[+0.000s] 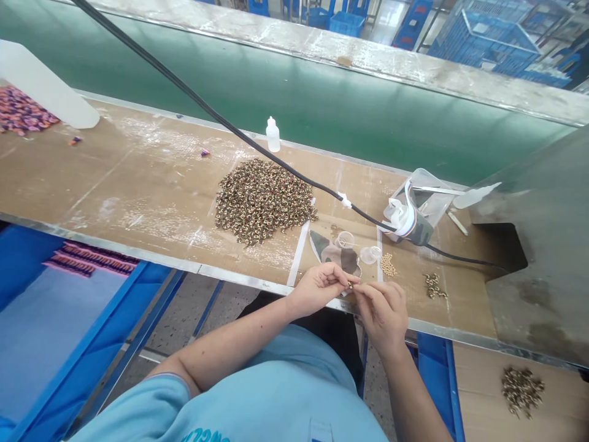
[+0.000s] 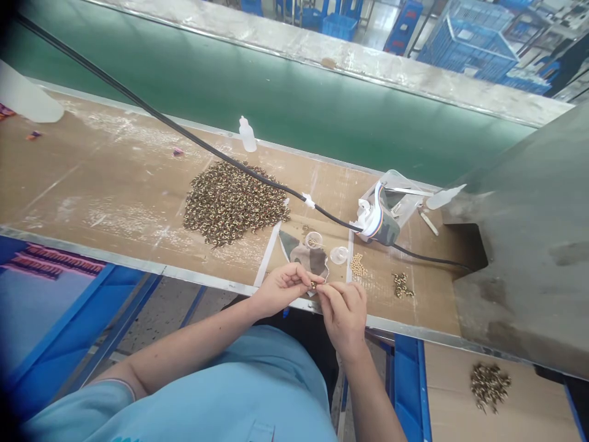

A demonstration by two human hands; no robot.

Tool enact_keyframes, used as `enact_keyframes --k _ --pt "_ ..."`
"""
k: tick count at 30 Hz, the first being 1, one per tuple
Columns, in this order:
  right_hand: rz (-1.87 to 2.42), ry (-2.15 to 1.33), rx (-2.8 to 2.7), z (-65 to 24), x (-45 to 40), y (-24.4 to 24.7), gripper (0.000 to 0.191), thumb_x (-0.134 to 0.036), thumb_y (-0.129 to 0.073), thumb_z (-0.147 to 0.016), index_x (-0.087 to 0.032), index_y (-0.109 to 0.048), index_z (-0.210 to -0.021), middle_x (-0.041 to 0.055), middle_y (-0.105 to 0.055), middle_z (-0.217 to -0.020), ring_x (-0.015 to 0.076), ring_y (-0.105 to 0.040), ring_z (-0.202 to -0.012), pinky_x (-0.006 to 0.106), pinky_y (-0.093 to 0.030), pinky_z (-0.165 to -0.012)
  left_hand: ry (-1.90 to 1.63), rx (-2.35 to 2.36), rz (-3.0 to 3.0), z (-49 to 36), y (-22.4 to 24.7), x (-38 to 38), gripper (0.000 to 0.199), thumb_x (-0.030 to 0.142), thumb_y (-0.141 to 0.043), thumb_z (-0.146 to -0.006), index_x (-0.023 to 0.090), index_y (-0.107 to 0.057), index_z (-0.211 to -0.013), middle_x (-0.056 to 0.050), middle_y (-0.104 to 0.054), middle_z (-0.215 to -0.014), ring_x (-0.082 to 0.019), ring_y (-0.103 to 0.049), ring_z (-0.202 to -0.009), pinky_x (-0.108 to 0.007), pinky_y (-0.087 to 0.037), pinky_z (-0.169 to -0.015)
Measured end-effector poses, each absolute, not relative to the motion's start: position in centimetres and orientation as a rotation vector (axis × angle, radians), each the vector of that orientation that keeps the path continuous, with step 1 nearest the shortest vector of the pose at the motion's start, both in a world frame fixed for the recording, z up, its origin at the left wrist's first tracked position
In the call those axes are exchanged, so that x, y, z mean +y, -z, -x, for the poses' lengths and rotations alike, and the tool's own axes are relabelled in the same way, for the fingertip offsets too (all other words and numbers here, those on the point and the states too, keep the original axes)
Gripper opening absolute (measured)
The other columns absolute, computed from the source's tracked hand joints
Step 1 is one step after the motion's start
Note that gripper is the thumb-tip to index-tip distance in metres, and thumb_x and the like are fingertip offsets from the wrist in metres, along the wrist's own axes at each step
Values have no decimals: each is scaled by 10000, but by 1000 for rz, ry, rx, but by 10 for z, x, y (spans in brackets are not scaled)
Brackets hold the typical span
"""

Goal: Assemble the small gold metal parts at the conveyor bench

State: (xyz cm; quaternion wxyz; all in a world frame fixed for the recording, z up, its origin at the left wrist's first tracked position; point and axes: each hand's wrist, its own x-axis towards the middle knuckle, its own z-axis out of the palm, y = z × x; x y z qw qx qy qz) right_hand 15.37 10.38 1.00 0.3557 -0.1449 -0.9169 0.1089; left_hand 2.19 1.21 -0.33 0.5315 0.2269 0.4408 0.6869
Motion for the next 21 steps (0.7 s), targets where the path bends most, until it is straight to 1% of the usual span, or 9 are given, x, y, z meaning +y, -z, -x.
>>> enact_keyframes --k 5,8,11,14,19,21 --pt "445 -355 -2419 -153 102 -8 52 -189 -525 -880 -223 -563 -872 16 -608 -813 142 -546 -753 302 -405 -739 -1622 1024 -517 -22 1 13 331 400 -726 -685 138 -525 -697 -98 -719 -910 -135 -661 -769 -300 -508 -774" --pt "501 -432 -2429 -152 100 -8 64 -209 -505 -888 -218 -549 -842 18 -603 -808 149 -540 -774 296 -398 -732 -1599 997 -473 -23 -1 13 317 360 -750 -666 140 -528 -722 -63 -713 -863 -112 -653 -743 -270 -508 -761" --pt "594 -482 -2442 -154 103 -8 115 -233 -483 -895 -217 -539 -796 8 -609 -781 149 -547 -766 298 -384 -740 -1583 1008 -428 -23 -3 14 306 281 -766 -659 152 -538 -819 -47 -699 -896 -119 -658 -794 -263 -503 -780" --pt "790 -456 -2404 -166 116 -6 176 -307 -469 -895 -212 -553 -773 13 -618 -762 157 -550 -740 305 -377 -724 -1564 1060 -424 -23 -4 14 317 242 -757 -669 160 -533 -879 -48 -685 -921 -130 -662 -823 -267 -501 -793" --pt "1242 -349 -2236 -199 151 2 338 -476 -460 -850 -195 -596 -719 33 -603 -682 168 -514 -619 304 -363 -632 -1534 1125 -492 -22 -5 14 266 271 -729 -696 145 -544 -839 -61 -670 -901 -143 -659 -816 -277 -513 -778" --pt "1309 -319 -2191 -208 162 6 379 -516 -468 -829 -192 -607 -689 32 -594 -641 163 -497 -561 301 -353 -596 -1518 1139 -505 -22 -5 14 254 284 -718 -704 143 -548 -829 -58 -665 -884 -144 -659 -816 -275 -518 -768"
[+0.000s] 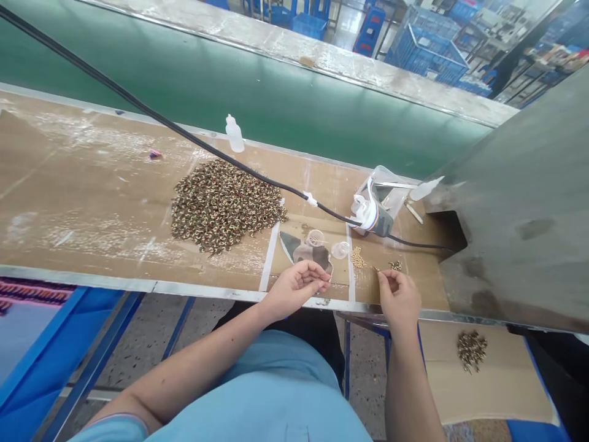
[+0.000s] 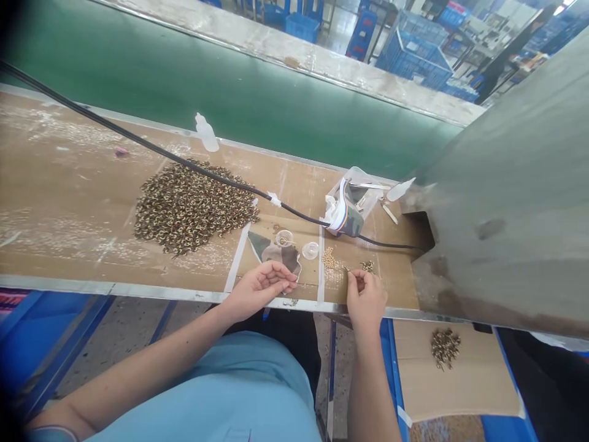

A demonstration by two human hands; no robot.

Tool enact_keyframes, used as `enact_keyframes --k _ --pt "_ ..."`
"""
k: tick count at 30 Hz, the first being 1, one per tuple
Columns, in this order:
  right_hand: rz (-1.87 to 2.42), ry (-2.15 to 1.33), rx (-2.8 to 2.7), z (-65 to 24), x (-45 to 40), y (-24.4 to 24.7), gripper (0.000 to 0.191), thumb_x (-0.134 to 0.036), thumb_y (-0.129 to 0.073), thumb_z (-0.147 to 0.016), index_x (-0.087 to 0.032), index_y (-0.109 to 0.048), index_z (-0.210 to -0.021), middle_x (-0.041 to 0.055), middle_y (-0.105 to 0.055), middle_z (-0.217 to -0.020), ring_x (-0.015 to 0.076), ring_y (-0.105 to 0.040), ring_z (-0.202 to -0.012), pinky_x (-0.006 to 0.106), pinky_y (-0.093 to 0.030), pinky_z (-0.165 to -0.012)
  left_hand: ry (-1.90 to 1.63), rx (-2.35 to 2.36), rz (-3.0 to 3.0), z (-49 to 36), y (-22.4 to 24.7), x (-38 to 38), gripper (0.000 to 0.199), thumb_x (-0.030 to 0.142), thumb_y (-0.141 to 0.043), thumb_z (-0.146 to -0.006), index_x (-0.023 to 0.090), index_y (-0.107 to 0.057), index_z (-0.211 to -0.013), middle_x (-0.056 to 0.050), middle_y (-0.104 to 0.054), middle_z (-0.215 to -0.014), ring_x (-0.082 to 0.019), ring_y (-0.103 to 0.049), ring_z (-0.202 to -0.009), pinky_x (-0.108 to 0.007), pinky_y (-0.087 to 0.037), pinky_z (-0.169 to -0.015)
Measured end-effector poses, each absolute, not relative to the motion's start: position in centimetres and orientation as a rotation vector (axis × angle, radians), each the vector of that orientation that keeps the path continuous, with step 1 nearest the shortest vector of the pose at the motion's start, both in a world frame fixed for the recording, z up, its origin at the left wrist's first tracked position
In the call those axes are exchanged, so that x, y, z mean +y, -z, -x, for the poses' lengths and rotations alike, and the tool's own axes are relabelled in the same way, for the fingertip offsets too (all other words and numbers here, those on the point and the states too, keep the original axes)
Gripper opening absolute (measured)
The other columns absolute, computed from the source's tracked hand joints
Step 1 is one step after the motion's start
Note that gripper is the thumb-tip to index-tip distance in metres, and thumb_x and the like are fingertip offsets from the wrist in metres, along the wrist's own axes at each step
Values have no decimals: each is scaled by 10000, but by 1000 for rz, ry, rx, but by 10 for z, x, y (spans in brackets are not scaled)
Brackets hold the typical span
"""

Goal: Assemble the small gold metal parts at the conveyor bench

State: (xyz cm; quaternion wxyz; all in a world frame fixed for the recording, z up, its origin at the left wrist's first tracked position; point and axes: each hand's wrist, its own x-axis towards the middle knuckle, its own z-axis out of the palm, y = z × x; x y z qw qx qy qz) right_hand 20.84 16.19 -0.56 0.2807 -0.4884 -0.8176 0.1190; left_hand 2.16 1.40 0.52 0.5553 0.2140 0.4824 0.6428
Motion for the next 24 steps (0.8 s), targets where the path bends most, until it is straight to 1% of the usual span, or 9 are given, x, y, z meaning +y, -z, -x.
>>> enact_keyframes --k 2,4,7,10,13,17,24 --pt "1283 -287 -2179 -213 168 8 393 -523 -476 -823 -188 -614 -671 34 -593 -621 157 -483 -519 299 -343 -567 -1511 1151 -507 -22 -6 14 244 288 -709 -709 143 -551 -826 -52 -663 -870 -140 -657 -807 -274 -521 -764" --pt "1238 -198 -2164 -214 170 8 375 -493 -478 -838 -183 -622 -684 41 -605 -636 153 -479 -507 303 -341 -571 -1508 1163 -513 -22 -7 14 231 286 -702 -714 143 -556 -823 -48 -661 -854 -135 -654 -790 -274 -523 -759" --pt "1167 -34 -2165 -208 167 5 312 -422 -481 -863 -181 -626 -727 58 -629 -699 167 -515 -577 313 -346 -620 -1497 1174 -531 -21 -8 14 213 281 -694 -721 140 -566 -817 -45 -658 -829 -134 -651 -780 -272 -525 -754" --pt "1033 -75 -2303 -201 161 0 270 -380 -481 -877 -193 -619 -740 42 -631 -712 168 -538 -640 309 -348 -652 -1486 1175 -532 -20 -10 14 210 278 -695 -721 140 -564 -812 -43 -658 -818 -136 -651 -777 -274 -526 -751" --pt "961 -128 -2429 -194 159 -3 258 -355 -473 -890 -199 -619 -745 21 -626 -702 153 -534 -637 303 -341 -661 -1480 1179 -524 -19 -10 14 206 279 -690 -725 141 -560 -805 -43 -659 -815 -140 -652 -781 -283 -525 -757" --pt "923 -95 -2455 -188 159 -4 267 -346 -466 -897 -199 -630 -745 20 -623 -701 147 -520 -623 298 -324 -648 -1470 1178 -524 -20 -9 14 204 269 -688 -727 137 -558 -811 -34 -654 -795 -137 -653 -775 -287 -525 -760" --pt "872 30 -2503 -184 162 1 246 -302 -458 -889 -202 -627 -742 32 -620 -716 162 -524 -670 307 -316 -669 -1466 1173 -521 -20 -10 14 205 275 -692 -727 135 -559 -795 -29 -650 -765 -135 -652 -770 -282 -526 -758"
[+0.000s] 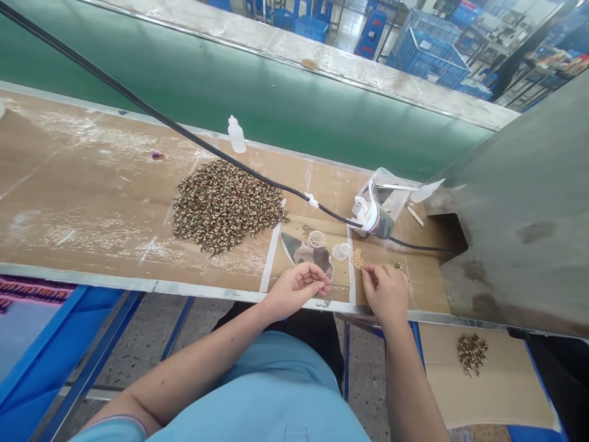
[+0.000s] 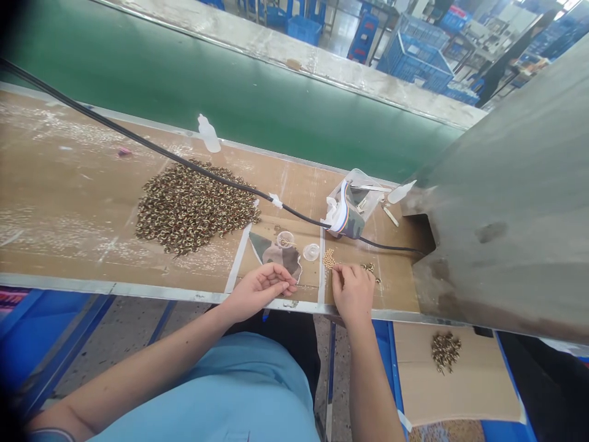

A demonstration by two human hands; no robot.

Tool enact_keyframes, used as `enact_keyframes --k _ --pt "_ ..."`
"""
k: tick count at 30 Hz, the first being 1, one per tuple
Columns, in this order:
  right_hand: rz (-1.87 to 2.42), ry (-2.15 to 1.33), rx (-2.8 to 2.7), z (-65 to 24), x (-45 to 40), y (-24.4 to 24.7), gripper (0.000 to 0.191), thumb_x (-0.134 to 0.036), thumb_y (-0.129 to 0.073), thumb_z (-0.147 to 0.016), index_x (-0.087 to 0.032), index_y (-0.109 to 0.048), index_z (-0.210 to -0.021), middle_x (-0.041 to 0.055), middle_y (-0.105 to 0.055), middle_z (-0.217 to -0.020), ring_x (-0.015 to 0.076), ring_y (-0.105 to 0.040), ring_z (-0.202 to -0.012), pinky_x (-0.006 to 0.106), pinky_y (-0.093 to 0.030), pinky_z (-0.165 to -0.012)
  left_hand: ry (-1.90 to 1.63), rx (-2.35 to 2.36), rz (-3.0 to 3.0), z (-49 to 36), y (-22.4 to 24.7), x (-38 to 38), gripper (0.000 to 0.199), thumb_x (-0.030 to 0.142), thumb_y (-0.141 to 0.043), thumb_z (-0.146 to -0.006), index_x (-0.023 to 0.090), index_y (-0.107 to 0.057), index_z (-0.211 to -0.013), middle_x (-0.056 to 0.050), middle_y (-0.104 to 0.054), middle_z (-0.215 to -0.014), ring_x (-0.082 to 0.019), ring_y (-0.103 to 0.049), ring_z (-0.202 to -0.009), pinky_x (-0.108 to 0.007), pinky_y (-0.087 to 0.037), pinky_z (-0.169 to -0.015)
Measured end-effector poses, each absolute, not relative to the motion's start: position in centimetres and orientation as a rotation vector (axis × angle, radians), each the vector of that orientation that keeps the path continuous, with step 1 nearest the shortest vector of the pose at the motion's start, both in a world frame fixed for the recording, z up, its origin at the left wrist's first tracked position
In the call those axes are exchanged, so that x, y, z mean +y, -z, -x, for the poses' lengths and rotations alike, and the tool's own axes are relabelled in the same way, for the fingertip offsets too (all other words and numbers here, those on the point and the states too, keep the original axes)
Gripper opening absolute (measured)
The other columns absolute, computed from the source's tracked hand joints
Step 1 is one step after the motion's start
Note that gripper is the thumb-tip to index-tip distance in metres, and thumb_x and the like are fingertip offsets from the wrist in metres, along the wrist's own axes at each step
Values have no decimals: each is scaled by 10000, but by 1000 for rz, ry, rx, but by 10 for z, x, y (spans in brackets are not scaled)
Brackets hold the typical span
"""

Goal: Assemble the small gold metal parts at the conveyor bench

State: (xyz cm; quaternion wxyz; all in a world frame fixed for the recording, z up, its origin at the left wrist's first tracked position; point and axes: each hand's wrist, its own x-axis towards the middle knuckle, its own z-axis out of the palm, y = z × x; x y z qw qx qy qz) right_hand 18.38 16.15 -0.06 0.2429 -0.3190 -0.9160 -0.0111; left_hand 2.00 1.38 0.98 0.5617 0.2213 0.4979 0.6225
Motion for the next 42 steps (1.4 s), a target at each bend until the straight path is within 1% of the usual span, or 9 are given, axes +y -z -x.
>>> enact_keyframes --k 4,9,14,19,24,30,34,37,42 --pt "884 14 -2513 -185 163 2 230 -288 -460 -883 -196 -609 -735 33 -616 -712 167 -528 -669 314 -324 -679 -1477 1154 -509 -19 -9 14 226 290 -706 -715 134 -562 -792 -33 -659 -772 -125 -648 -744 -280 -525 -753" --pt "855 -198 -2437 -182 150 -6 179 -295 -492 -873 -196 -584 -756 15 -611 -714 154 -541 -662 301 -356 -669 -1485 1124 -472 -20 -5 16 266 331 -732 -687 125 -597 -789 -46 -673 -756 -132 -651 -728 -284 -531 -738" --pt "688 -333 -2400 -161 120 -19 103 -272 -524 -871 -210 -582 -812 4 -619 -761 140 -537 -673 300 -376 -716 -1483 1099 -412 -21 -3 17 360 405 -758 -634 109 -640 -800 -45 -676 -697 -133 -653 -684 -273 -531 -705" --pt "572 -316 -2429 -142 105 -18 74 -239 -527 -874 -215 -574 -822 10 -631 -785 152 -555 -755 308 -370 -746 -1510 1044 -343 -21 -4 18 427 445 -780 -578 108 -640 -801 -28 -672 -662 -117 -638 -630 -270 -526 -692" --pt "541 -252 -2424 -140 103 -15 49 -208 -539 -867 -211 -586 -856 12 -634 -790 145 -552 -745 312 -370 -747 -1523 1022 -320 -20 -4 18 449 461 -790 -549 108 -631 -777 -14 -660 -637 -106 -626 -595 -262 -519 -665" --pt "484 -238 -2397 -140 99 -17 108 -161 -534 -866 -214 -605 -927 21 -620 -794 141 -553 -724 315 -389 -730 -1539 1010 -324 -19 -5 18 443 472 -782 -557 111 -621 -755 -7 -648 -619 -93 -610 -582 -240 -507 -637" --pt "483 -285 -2374 -141 97 -16 132 -145 -546 -851 -208 -619 -941 24 -624 -797 143 -556 -721 320 -404 -730 -1551 1014 -349 -19 -6 18 434 478 -767 -580 111 -612 -753 -3 -641 -615 -84 -600 -577 -226 -500 -625" --pt "543 -405 -2348 -143 97 -14 109 -174 -557 -850 -216 -627 -922 22 -630 -807 146 -567 -733 315 -434 -729 -1551 1020 -366 -20 -5 17 436 483 -763 -585 114 -608 -759 -1 -639 -618 -81 -599 -583 -219 -497 -624" --pt "675 -593 -2308 -145 98 -15 82 -234 -546 -862 -210 -621 -838 24 -629 -794 149 -575 -738 281 -465 -662 -1546 1044 -388 -21 -3 17 437 492 -752 -601 116 -611 -776 -12 -645 -632 -91 -606 -598 -230 -501 -632"
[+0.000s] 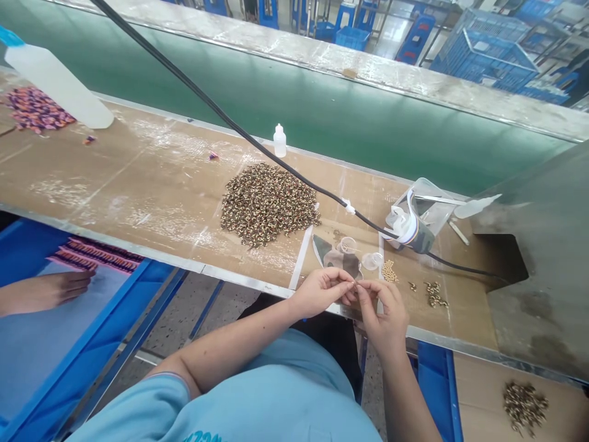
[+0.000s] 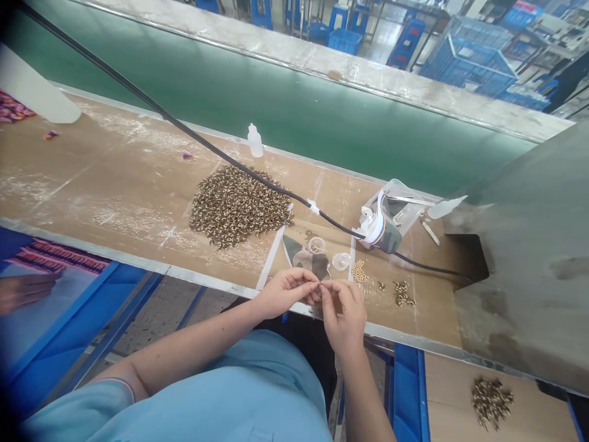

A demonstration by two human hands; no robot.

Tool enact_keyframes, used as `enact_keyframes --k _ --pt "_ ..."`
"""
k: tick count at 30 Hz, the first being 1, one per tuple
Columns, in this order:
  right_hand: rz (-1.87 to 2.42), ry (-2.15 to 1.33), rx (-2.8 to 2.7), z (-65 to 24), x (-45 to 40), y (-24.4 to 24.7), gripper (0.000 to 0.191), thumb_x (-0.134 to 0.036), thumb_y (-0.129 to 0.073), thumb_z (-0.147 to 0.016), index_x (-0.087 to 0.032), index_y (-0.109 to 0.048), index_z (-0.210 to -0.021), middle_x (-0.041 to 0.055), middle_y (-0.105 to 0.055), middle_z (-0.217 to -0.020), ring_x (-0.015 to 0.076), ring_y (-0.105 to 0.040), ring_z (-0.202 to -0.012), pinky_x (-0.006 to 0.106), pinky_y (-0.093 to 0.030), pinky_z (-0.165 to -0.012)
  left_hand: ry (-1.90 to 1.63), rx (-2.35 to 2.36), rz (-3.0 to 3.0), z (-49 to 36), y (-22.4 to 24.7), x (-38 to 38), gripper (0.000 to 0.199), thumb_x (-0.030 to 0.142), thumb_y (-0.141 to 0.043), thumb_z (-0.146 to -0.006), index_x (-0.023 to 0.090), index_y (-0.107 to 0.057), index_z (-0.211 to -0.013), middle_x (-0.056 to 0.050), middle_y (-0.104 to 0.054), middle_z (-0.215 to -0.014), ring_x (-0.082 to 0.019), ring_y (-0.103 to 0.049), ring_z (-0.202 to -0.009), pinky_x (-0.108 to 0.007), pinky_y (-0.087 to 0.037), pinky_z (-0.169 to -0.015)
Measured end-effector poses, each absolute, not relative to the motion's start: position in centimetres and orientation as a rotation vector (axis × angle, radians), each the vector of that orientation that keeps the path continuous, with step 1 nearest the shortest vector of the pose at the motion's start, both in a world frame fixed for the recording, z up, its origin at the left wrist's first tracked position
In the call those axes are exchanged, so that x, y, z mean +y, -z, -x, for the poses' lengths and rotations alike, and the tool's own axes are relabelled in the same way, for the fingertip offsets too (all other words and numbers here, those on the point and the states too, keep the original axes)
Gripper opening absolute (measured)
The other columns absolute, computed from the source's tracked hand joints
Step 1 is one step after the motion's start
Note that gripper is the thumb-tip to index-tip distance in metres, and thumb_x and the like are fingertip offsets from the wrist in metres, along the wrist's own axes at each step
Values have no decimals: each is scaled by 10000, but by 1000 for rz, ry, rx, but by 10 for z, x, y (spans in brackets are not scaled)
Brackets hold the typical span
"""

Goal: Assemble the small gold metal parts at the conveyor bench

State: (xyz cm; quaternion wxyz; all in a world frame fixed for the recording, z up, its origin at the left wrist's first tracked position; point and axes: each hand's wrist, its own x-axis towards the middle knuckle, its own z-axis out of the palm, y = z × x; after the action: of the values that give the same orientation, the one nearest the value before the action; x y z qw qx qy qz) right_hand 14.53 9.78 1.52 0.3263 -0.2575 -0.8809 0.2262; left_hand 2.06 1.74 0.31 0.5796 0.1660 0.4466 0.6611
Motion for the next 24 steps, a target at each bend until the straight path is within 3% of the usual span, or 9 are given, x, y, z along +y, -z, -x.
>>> enact_keyframes --k 8,24 --pt "626 -484 -2391 -145 100 -14 129 -281 -507 -888 -208 -590 -821 20 -613 -770 150 -564 -728 297 -442 -688 -1534 1100 -436 -22 -1 16 401 458 -737 -636 108 -614 -786 -14 -641 -650 -99 -601 -614 -242 -501 -642" --pt "332 -182 -2476 -147 108 -14 82 -155 -509 -886 -196 -567 -928 36 -603 -857 136 -543 -779 290 -407 -754 -1503 1105 -437 -18 -6 17 311 374 -714 -671 95 -626 -776 3 -618 -570 -68 -554 -517 -194 -457 -543"
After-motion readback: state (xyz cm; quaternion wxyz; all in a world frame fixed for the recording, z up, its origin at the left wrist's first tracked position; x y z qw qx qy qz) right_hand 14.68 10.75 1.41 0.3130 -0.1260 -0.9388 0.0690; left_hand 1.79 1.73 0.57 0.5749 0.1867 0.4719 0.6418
